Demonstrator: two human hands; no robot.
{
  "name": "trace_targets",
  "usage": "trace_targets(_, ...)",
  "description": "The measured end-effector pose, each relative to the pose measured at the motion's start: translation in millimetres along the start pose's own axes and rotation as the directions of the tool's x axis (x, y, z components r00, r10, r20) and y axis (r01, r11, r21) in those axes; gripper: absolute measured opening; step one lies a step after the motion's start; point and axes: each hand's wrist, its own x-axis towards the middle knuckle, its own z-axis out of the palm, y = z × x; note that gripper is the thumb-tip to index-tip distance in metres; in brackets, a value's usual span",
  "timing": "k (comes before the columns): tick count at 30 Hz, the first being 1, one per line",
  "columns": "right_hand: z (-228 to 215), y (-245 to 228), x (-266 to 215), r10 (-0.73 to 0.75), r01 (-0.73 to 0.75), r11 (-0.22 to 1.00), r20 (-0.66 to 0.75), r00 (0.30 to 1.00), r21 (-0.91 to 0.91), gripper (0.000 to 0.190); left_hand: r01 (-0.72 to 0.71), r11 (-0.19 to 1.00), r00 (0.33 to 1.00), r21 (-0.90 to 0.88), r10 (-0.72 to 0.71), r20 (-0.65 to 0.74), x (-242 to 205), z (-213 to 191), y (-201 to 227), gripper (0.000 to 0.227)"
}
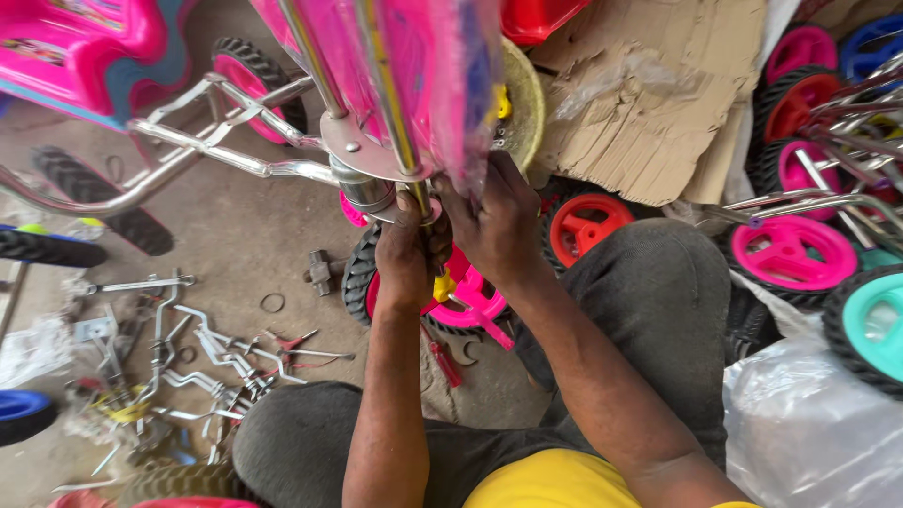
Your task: The person assembles a pink child's tricycle by attaching the seat to the frame. They use a screwdriver and a wrench to tighten the bolts securing the seat post. The person also removes the plastic wrapping from the seat during the process.
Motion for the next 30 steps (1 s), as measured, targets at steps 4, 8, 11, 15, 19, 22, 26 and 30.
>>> trace_targets(4, 3.3, -6.8, 1.6, -0.005, 0.005, 0.999, -0.005, 1.0, 0.039, 0.022, -0.014, 0.999, 0.999, -0.051, 0.011, -0.046, -3.5, -0.9, 0.2, 0.042)
trace_targets(8, 5.6, -4.6, -3.6, -0.002, 0.002, 0.999, -0.001, 1.0, 0.043, 0.022, -0.059, 0.998, 0.998, -0.021, 0.058, -0.025, -9.3, -4.4, -0.2, 0.046)
trace_targets(11, 8.0, -4.2, -6.6, 0.018, -0.019, 0.999, 0.029, 0.999, 0.034, 0.022, -0.061, 0.998, 0.997, -0.018, 0.06, -0.049, -10.6, -7.5, -0.2, 0.045)
trace_targets(15, 6.2, -4.1, -1.4, 0.014, -0.013, 0.999, -0.004, 1.0, 0.05, 0.022, -0.077, 0.997, 0.997, -0.009, 0.076, -0.033, -8.6, -6.7, 1.2, 0.046)
trace_targets(19, 4.4, -3.2, 0.7, 0.024, -0.023, 0.999, -0.038, 0.999, 0.025, 0.029, -0.082, 0.994, 0.995, -0.07, 0.085, 0.046, -10.6, -9.5, 3.0, 0.044)
trace_targets(22, 5.7, -2.9, -0.4, 0.005, -0.005, 1.0, -0.022, 1.0, 0.01, 0.024, -0.076, 0.996, 0.997, -0.056, 0.078, 0.03, -11.5, -10.6, 1.8, 0.044)
trace_targets(26, 11.2, -6.5, -3.0, -0.026, 0.026, 1.0, -0.028, 0.999, 0.003, 0.022, -0.065, 0.996, 0.998, -0.064, 0.065, -0.005, -12.3, -11.2, 2.6, 0.043)
trace_targets(30, 14.2, -11.9, -2.7, -0.02, 0.021, 0.999, -0.021, 1.0, 0.037, 0.02, -0.079, 0.997, 0.996, -0.022, 0.078, -0.036, -13.4, -11.2, 4.8, 0.048)
